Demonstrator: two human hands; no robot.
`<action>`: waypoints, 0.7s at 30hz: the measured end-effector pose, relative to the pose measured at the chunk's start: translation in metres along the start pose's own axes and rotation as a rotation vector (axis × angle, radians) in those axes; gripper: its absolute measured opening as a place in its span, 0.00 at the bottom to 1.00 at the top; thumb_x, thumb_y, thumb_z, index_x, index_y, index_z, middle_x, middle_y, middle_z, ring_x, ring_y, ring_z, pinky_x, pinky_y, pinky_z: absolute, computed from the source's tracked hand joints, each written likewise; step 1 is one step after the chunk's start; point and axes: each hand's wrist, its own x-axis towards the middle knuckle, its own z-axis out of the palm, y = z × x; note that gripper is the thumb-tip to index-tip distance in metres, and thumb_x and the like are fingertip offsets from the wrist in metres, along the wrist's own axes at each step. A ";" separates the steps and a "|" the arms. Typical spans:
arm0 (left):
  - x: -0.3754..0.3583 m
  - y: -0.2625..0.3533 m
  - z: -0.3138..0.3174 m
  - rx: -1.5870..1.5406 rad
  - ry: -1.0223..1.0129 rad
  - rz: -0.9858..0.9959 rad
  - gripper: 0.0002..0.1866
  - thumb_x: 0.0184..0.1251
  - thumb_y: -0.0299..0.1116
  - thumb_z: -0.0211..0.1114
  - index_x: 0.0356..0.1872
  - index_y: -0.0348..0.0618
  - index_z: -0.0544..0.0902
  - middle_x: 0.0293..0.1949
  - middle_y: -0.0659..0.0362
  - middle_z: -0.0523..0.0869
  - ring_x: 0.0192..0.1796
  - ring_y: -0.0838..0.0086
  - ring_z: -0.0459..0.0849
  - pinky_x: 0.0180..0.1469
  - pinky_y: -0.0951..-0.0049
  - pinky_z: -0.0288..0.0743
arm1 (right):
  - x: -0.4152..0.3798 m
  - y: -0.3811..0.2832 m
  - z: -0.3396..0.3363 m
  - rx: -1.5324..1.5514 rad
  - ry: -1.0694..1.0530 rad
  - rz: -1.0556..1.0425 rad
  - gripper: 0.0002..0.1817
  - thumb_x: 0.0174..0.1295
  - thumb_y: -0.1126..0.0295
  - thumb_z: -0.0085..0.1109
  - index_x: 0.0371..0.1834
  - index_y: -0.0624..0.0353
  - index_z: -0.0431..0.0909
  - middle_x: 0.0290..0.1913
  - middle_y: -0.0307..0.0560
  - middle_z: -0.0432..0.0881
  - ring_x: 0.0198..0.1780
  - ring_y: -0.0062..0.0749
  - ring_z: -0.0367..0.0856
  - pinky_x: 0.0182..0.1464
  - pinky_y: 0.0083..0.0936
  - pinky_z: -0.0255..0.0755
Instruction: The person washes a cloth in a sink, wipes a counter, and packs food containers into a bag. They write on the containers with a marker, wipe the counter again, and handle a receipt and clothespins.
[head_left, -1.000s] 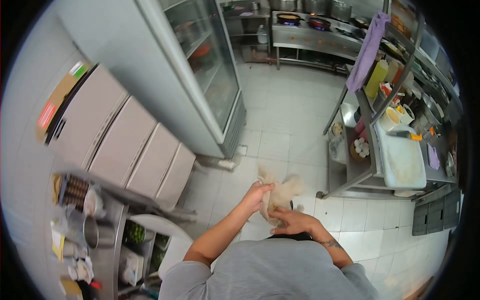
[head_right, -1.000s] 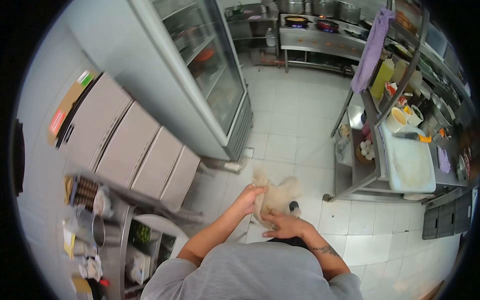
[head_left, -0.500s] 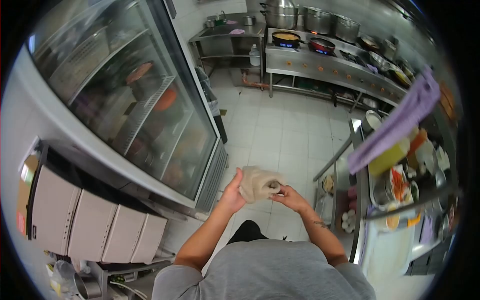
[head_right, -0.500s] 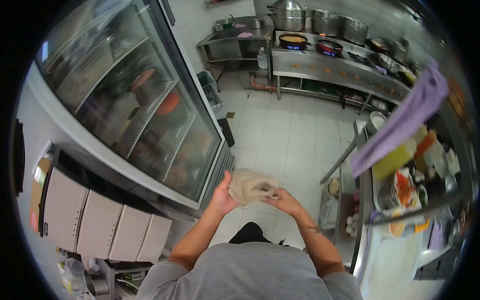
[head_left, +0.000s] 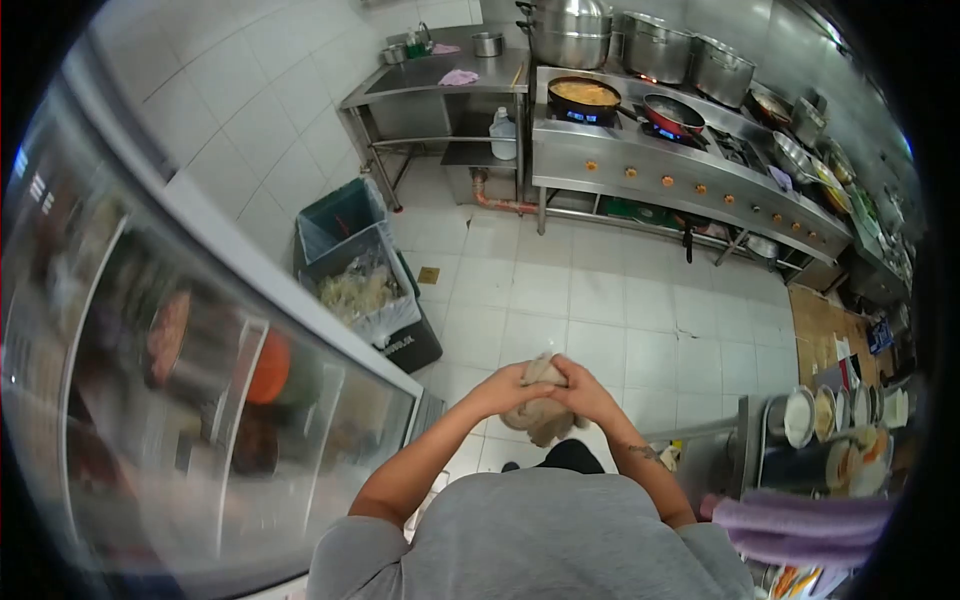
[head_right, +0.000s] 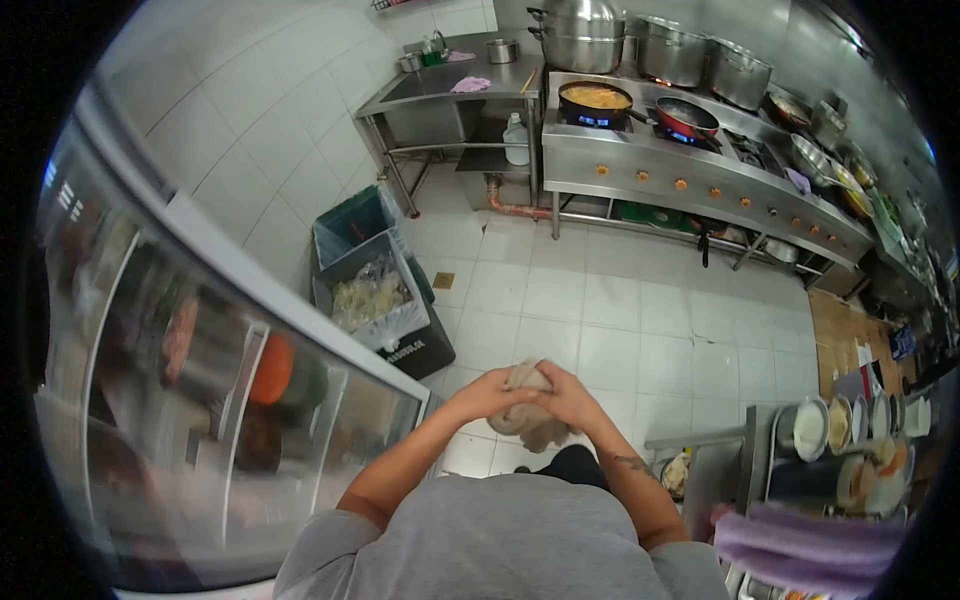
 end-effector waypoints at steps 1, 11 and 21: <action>0.029 0.003 -0.012 0.028 -0.024 -0.044 0.17 0.64 0.40 0.64 0.48 0.40 0.80 0.39 0.59 0.84 0.42 0.76 0.79 0.48 0.75 0.73 | 0.023 0.002 -0.015 0.036 0.060 -0.011 0.17 0.59 0.71 0.60 0.50 0.62 0.70 0.41 0.41 0.78 0.45 0.22 0.74 0.48 0.22 0.70; 0.192 0.054 -0.200 -0.535 0.406 -0.012 0.14 0.65 0.34 0.62 0.46 0.33 0.79 0.41 0.57 0.84 0.41 0.74 0.84 0.44 0.73 0.77 | 0.263 -0.026 -0.160 0.007 -0.231 0.139 0.14 0.61 0.62 0.59 0.42 0.61 0.80 0.33 0.36 0.81 0.35 0.18 0.75 0.39 0.19 0.71; 0.274 0.032 -0.405 -0.779 0.799 0.167 0.18 0.62 0.33 0.64 0.51 0.35 0.76 0.47 0.55 0.82 0.50 0.69 0.81 0.53 0.70 0.73 | 0.578 -0.093 -0.157 0.452 -0.307 0.032 0.12 0.66 0.65 0.55 0.46 0.60 0.77 0.39 0.37 0.81 0.39 0.19 0.78 0.42 0.21 0.73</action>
